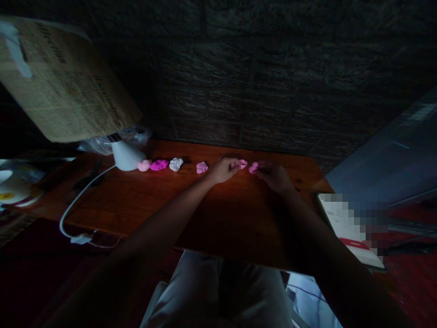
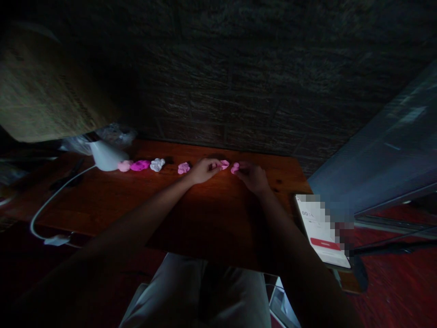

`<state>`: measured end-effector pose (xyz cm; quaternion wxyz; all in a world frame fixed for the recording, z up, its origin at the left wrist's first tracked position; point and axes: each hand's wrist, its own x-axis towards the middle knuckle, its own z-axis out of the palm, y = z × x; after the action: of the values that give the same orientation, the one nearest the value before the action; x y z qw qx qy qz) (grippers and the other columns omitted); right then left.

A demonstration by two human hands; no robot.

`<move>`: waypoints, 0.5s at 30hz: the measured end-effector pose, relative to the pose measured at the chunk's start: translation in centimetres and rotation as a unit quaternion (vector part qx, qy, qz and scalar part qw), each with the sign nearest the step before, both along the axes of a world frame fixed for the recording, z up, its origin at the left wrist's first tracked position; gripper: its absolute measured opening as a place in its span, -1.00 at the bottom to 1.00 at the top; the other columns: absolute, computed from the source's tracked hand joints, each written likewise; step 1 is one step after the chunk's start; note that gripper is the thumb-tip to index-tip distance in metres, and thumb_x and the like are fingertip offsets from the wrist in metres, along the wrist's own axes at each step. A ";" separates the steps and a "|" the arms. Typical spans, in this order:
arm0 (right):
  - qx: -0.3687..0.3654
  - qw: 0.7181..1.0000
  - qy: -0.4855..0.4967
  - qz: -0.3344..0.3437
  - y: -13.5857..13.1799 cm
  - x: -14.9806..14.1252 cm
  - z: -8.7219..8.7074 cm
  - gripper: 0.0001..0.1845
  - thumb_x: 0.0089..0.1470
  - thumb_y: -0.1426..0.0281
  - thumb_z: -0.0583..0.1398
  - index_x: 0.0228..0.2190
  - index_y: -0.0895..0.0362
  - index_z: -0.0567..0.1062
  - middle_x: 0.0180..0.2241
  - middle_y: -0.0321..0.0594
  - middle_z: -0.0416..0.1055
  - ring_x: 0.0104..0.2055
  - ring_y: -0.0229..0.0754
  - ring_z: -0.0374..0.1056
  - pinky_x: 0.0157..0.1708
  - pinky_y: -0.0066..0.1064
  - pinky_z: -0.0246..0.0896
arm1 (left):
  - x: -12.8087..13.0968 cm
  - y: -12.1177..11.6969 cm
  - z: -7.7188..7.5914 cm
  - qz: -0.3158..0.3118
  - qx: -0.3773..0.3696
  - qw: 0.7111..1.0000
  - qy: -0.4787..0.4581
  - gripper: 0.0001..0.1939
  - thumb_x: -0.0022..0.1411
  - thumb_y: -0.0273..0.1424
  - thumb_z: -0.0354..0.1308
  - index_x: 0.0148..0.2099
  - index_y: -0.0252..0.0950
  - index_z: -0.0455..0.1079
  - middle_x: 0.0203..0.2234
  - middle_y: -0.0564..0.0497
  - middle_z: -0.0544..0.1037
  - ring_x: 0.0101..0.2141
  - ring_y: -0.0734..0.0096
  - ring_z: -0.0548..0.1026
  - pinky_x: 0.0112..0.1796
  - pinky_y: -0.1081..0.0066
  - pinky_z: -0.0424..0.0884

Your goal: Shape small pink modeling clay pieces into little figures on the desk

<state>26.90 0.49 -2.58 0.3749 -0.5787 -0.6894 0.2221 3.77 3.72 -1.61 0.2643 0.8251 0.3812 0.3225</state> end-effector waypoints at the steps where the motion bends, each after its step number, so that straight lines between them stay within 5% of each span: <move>1: 0.000 1.000 0.002 -0.001 0.0 0.0 0.0 -0.75 0.14 0.25 0.33 -0.12 -0.03 0.67 -0.15 -0.22 0.68 -0.09 0.00 0.61 -0.04 -0.16 0.52 | -0.1 0.0 0.0 -0.006 -0.002 1.000 0.002 -0.84 0.33 -0.46 0.13 -0.17 -0.32 0.56 -0.55 0.12 0.43 -0.50 0.52 0.32 -0.38 0.47 0.20; 15: 0.000 1.000 0.023 0.012 0.4 0.7 0.0 -0.69 0.09 0.21 0.36 -0.12 0.00 0.66 -0.11 -0.19 0.68 -0.10 0.02 0.62 -0.03 -0.15 0.50 | -0.3 0.2 0.3 -0.012 -0.013 1.000 0.008 -0.80 0.30 -0.38 0.22 -0.07 -0.31 0.53 -0.50 0.11 0.47 -0.46 0.49 0.38 -0.37 0.47 0.24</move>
<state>27.59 0.84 -2.62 0.3877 -0.5650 -0.6876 0.2401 3.52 3.90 -1.29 0.2755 0.8290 0.3772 0.3074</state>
